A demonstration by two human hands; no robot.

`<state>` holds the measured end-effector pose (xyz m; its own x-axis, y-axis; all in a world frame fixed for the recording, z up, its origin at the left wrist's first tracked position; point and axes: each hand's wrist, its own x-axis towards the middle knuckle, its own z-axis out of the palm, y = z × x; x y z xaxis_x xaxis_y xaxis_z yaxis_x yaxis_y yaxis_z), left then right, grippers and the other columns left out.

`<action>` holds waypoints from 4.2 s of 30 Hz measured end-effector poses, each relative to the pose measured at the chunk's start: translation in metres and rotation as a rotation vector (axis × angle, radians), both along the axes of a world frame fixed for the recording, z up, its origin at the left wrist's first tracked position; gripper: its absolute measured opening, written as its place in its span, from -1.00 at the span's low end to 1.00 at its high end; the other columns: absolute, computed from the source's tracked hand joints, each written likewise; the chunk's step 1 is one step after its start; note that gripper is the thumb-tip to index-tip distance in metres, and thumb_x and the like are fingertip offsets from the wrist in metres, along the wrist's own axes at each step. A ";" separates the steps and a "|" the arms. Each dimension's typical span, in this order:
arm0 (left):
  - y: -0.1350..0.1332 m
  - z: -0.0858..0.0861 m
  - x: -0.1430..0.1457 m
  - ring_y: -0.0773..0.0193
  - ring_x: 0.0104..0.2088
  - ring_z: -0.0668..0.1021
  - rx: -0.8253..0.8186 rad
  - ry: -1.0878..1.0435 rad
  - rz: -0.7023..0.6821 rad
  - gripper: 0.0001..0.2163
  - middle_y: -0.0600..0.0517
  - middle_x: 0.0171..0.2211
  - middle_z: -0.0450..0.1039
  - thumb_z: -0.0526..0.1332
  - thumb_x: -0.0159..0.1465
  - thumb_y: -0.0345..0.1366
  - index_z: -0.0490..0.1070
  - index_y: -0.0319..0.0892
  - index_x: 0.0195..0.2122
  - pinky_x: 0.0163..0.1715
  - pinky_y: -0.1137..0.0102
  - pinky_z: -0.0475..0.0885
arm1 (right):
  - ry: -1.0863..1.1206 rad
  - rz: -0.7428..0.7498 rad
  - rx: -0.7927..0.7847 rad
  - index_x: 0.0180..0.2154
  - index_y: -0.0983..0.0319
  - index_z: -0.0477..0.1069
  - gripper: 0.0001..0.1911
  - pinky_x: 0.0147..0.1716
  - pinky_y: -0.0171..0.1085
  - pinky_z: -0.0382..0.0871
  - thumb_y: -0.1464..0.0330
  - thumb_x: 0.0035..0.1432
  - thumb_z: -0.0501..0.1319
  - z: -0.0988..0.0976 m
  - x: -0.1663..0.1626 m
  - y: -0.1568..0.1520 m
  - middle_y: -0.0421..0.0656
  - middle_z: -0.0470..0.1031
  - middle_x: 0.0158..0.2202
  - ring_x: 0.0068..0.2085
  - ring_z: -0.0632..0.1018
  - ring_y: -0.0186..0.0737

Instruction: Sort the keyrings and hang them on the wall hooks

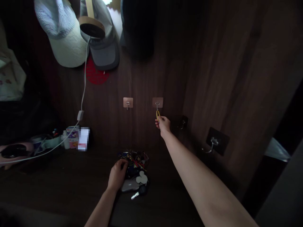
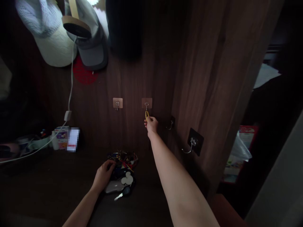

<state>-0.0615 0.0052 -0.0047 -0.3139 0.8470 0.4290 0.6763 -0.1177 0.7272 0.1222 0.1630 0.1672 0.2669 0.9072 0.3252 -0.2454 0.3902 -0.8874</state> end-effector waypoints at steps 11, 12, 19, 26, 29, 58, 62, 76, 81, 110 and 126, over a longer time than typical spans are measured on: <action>0.000 -0.002 0.000 0.25 -0.29 0.51 0.002 0.000 -0.001 -0.83 0.04 -0.35 0.50 0.03 0.17 -0.25 0.39 -0.13 -0.38 -0.25 0.40 0.33 | 0.075 0.137 0.051 -0.32 0.23 0.33 -0.70 -0.54 -0.45 0.26 0.30 -0.17 0.27 -0.032 -0.005 -0.004 -0.27 0.44 -0.47 -0.47 0.48 -0.41; 0.000 -0.001 0.000 0.25 -0.29 0.51 -0.001 0.002 0.005 -0.83 0.04 -0.36 0.50 0.03 0.17 -0.25 0.39 -0.13 -0.38 -0.26 0.40 0.33 | 0.059 0.141 0.068 -0.29 0.23 0.33 -0.67 -0.51 -0.44 0.27 0.28 -0.18 0.28 -0.036 -0.004 -0.006 -0.26 0.45 -0.44 -0.42 0.49 -0.38; 0.001 0.001 0.000 0.24 -0.27 0.51 -0.027 -0.003 0.028 -0.83 0.04 -0.33 0.51 0.04 0.16 -0.25 0.41 -0.12 -0.38 -0.25 0.41 0.33 | -0.003 0.136 -0.034 -0.14 0.19 0.30 -0.52 -0.33 -0.35 0.34 0.29 -0.19 0.26 -0.076 0.006 -0.027 -0.15 0.46 -0.23 -0.21 0.49 -0.29; -0.001 0.005 0.001 0.23 -0.28 0.52 -0.037 0.014 0.028 -0.83 0.04 -0.34 0.52 0.05 0.16 -0.26 0.42 -0.12 -0.38 -0.26 0.41 0.33 | -0.273 0.193 -0.069 -0.16 0.20 0.32 -0.61 -0.40 -0.28 0.37 0.26 -0.10 0.17 -0.143 0.021 -0.055 -0.13 0.48 -0.30 -0.33 0.52 -0.25; -0.002 0.005 0.001 0.24 -0.28 0.52 -0.045 0.021 0.026 -0.83 0.04 -0.34 0.52 0.05 0.16 -0.26 0.42 -0.12 -0.37 -0.27 0.41 0.33 | -0.459 0.241 -0.048 -0.26 0.24 0.38 -0.74 -0.36 -0.23 0.38 0.33 -0.07 0.15 -0.165 0.030 -0.066 -0.14 0.49 -0.38 -0.36 0.52 -0.23; 0.018 0.019 0.067 0.07 -0.10 0.41 -0.142 0.418 -0.060 -0.80 -0.04 -0.21 0.43 0.15 0.10 -0.17 0.50 -0.05 -0.30 -0.13 0.24 0.26 | -1.067 0.177 0.214 -0.23 0.19 0.38 -0.68 -0.11 -0.22 0.26 0.58 0.00 0.02 -0.183 0.034 -0.091 -0.13 0.43 -0.22 -0.12 0.42 -0.20; 0.018 0.016 0.066 0.06 -0.06 0.38 -0.220 0.429 -0.017 -0.73 -0.04 -0.14 0.39 0.17 0.05 -0.19 0.47 -0.04 -0.21 -0.12 0.22 0.26 | -1.116 0.183 0.211 -0.21 0.18 0.37 -0.67 -0.09 -0.22 0.24 0.58 0.00 0.02 -0.182 0.033 -0.093 -0.13 0.42 -0.20 -0.10 0.40 -0.20; 0.019 0.010 0.056 0.22 -0.12 0.43 -0.071 0.272 -0.236 -0.81 0.06 -0.21 0.48 0.12 0.13 -0.30 0.49 -0.03 -0.29 -0.09 0.35 0.26 | -1.358 0.075 0.230 -0.26 0.13 0.42 -0.79 -0.16 -0.25 0.18 0.46 0.07 0.10 -0.177 0.032 -0.104 -0.14 0.39 -0.20 -0.11 0.36 -0.17; 0.020 0.009 0.050 0.22 -0.13 0.45 -0.106 0.193 -0.017 -0.70 -0.01 -0.19 0.49 -0.01 0.14 -0.48 0.46 -0.13 -0.21 -0.11 0.36 0.28 | -1.299 -0.116 0.157 -0.43 0.21 0.39 -0.84 -0.23 -0.30 0.19 0.53 0.03 0.08 -0.183 0.032 -0.097 -0.11 0.40 -0.33 -0.22 0.39 -0.20; 0.013 0.019 0.049 0.31 -0.43 0.51 0.151 -0.805 -0.179 -0.70 0.06 -0.48 0.50 0.31 -0.07 -0.11 0.46 -0.23 -0.40 -0.36 0.44 0.38 | -0.932 0.013 0.376 -0.26 0.18 0.39 -0.76 -0.16 -0.23 0.25 0.48 0.09 0.01 -0.162 0.025 -0.112 -0.15 0.49 -0.28 -0.20 0.43 -0.21; 0.006 0.026 0.053 0.18 -0.20 0.53 0.079 -0.945 -0.428 -0.67 -0.08 -0.24 0.51 0.22 0.05 -0.08 0.46 -0.24 -0.28 -0.16 0.30 0.38 | -0.533 0.334 0.175 -0.36 0.19 0.38 -0.85 -0.33 -0.32 0.31 0.32 0.08 0.07 -0.162 0.016 -0.114 -0.23 0.47 -0.42 -0.35 0.47 -0.28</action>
<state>-0.0083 0.0111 0.0210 -0.2309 0.9469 0.2238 -0.2743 -0.2840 0.9188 0.1380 0.0487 0.0052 -0.2588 0.8351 0.4854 0.0774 0.5188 -0.8514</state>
